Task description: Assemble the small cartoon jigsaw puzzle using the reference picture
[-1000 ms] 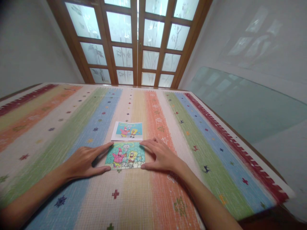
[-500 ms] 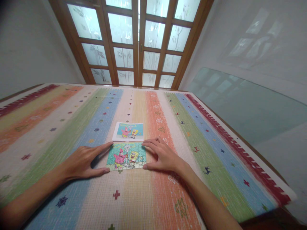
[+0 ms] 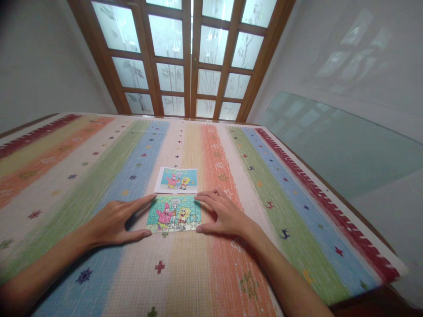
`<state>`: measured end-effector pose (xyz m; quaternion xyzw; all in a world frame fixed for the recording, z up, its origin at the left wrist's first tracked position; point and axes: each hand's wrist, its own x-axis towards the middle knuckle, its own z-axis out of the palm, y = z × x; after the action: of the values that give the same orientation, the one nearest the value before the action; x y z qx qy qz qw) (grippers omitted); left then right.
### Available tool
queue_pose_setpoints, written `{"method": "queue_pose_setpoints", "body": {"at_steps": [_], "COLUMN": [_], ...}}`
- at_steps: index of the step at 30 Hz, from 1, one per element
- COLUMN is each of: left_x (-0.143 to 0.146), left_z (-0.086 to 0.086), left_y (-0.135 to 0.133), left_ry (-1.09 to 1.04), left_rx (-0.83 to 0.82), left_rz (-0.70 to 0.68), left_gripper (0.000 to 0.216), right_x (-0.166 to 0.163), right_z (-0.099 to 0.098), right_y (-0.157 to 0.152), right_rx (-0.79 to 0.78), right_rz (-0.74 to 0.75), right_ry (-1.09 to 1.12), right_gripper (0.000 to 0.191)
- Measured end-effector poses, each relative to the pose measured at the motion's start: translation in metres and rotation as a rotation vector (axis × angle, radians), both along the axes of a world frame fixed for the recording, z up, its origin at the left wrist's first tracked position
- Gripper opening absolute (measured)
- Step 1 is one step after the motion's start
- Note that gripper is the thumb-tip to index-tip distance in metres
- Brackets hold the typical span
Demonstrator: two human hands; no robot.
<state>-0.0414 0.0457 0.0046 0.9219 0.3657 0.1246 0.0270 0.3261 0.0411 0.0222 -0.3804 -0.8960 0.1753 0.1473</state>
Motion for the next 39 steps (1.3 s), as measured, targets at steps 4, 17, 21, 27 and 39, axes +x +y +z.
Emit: {"method": "queue_pose_setpoints", "body": {"at_steps": [4,17,21,27,39], "left_x": [0.0001,-0.0016,-0.0025,-0.0016,0.0019], "left_z": [0.0001,0.0011,0.0025,-0.0007,-0.001], "left_y": [0.0005,0.0014,0.0016,0.002,0.0007], "left_ry": [-0.007,-0.026,0.001,-0.004,-0.022], "left_rx": [0.006,-0.04,-0.032,-0.018,-0.021], "left_rz": [-0.004,0.025,0.019,0.002,0.012], "left_gripper": [0.082,0.083,0.082,0.082,0.079], "right_x": [0.0002,0.0036,0.004,0.0027,-0.0011], "right_z": [-0.0026,-0.0048,-0.004,-0.0028,-0.0021], "right_y": [-0.0006,0.0008,0.0009,-0.0002,-0.0013], "right_rx": [-0.019,-0.011,-0.027,-0.033,-0.026], "right_rz": [-0.018,-0.009,-0.011,-0.008,0.01], "right_ry": [0.001,-0.008,-0.01,-0.02,-0.016], "right_gripper": [0.078,0.08,0.079,0.079,0.081]}}
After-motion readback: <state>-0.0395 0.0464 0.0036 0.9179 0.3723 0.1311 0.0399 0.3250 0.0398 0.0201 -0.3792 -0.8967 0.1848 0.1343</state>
